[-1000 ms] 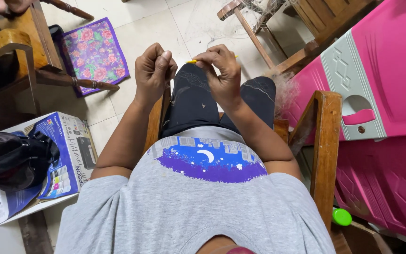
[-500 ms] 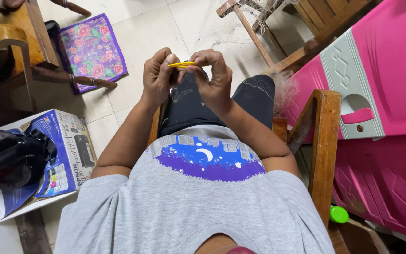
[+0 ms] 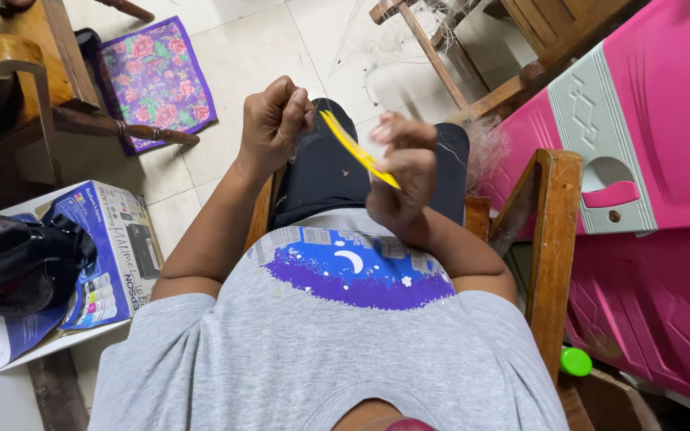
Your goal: Repairing a fishing net using a yellow plastic shuttle tool
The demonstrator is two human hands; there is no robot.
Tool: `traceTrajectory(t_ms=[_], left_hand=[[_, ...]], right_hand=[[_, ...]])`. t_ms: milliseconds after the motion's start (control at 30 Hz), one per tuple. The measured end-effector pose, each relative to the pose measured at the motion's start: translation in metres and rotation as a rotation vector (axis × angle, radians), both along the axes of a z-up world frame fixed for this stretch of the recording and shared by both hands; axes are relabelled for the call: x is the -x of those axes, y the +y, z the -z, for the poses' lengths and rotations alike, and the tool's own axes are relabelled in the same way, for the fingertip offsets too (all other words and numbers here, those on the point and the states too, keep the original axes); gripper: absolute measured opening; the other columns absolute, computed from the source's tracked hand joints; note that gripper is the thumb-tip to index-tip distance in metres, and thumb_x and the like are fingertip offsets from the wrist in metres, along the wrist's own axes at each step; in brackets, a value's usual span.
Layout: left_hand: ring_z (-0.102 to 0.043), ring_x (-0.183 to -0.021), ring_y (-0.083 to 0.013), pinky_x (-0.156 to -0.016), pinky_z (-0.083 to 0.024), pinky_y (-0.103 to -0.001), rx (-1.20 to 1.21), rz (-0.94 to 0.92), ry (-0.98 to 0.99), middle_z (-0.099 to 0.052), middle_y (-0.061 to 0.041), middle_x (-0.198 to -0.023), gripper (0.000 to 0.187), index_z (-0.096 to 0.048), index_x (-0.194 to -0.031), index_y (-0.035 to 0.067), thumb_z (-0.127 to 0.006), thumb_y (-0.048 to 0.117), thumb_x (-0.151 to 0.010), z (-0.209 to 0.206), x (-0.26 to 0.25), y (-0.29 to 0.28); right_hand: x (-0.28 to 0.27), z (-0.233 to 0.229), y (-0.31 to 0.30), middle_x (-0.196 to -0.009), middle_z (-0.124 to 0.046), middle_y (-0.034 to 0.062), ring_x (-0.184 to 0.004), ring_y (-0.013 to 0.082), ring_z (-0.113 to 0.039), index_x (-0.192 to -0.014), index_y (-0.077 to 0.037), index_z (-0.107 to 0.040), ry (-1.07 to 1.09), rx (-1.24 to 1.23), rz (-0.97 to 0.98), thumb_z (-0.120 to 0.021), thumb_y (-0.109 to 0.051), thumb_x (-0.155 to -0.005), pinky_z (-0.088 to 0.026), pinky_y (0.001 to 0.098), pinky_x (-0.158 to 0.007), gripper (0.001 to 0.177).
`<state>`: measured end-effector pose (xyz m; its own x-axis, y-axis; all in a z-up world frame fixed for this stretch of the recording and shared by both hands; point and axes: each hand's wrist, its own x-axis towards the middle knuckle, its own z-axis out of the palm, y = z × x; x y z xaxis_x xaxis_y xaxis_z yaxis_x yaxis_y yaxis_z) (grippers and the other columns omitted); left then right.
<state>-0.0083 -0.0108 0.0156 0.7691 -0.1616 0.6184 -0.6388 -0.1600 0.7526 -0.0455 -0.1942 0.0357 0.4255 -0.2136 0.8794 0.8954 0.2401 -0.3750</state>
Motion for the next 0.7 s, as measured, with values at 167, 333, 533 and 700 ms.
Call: traceTrajectory(t_ms=[167, 333, 533, 700], left_hand=[[-0.057, -0.059, -0.0168, -0.057, -0.047, -0.028, -0.015, 0.016, -0.042, -0.058, -0.007, -0.072, 0.033, -0.047, -0.083, 0.005, -0.044, 0.015, -0.115, 0.001, -0.001, 0.002], [-0.053, -0.058, -0.0151, -0.057, -0.045, -0.029, 0.031, 0.029, 0.018, -0.058, -0.007, -0.072, 0.033, -0.05, -0.084, 0.005, -0.046, 0.017, -0.115, 0.001, -0.001, 0.001], [-0.053, -0.059, -0.014, -0.058, -0.044, -0.027, 0.016, 0.013, 0.055, -0.059, -0.006, -0.072, 0.034, -0.049, -0.084, 0.007, -0.045, 0.02, -0.115, -0.002, 0.004, 0.0], [-0.048, -0.057, -0.0121, -0.053, -0.037, -0.026, 0.07, 0.07, 0.122, -0.058, -0.006, -0.072, 0.033, -0.045, -0.085, 0.009, -0.045, 0.024, -0.114, 0.0, 0.006, -0.003]], right_hand=[[0.004, 0.011, -0.017, -0.078, -0.055, 0.0109, -0.068, 0.0199, -0.055, -0.114, -0.011, -0.042, 0.262, -0.004, -0.393, -0.048, -0.015, -0.111, -0.054, 0.0365, -0.07, 0.007], [-0.014, 0.035, -0.015, -0.087, -0.053, 0.0092, -0.064, 0.0106, -0.045, -0.117, -0.013, -0.045, 0.675, 0.072, -0.485, -0.047, -0.016, -0.112, -0.04, 0.0215, -0.056, 0.007], [-0.008, 0.033, -0.02, -0.114, -0.071, 0.0049, -0.108, 0.0098, -0.066, -0.129, -0.006, -0.065, 0.757, 0.449, -0.329, -0.07, -0.012, -0.101, -0.053, 0.0217, -0.097, 0.029], [-0.003, 0.025, -0.018, -0.095, -0.075, 0.0097, -0.061, 0.0081, -0.052, -0.119, -0.002, -0.073, 0.392, 0.641, -0.047, -0.068, 0.0, -0.102, -0.043, 0.023, -0.059, 0.018]])
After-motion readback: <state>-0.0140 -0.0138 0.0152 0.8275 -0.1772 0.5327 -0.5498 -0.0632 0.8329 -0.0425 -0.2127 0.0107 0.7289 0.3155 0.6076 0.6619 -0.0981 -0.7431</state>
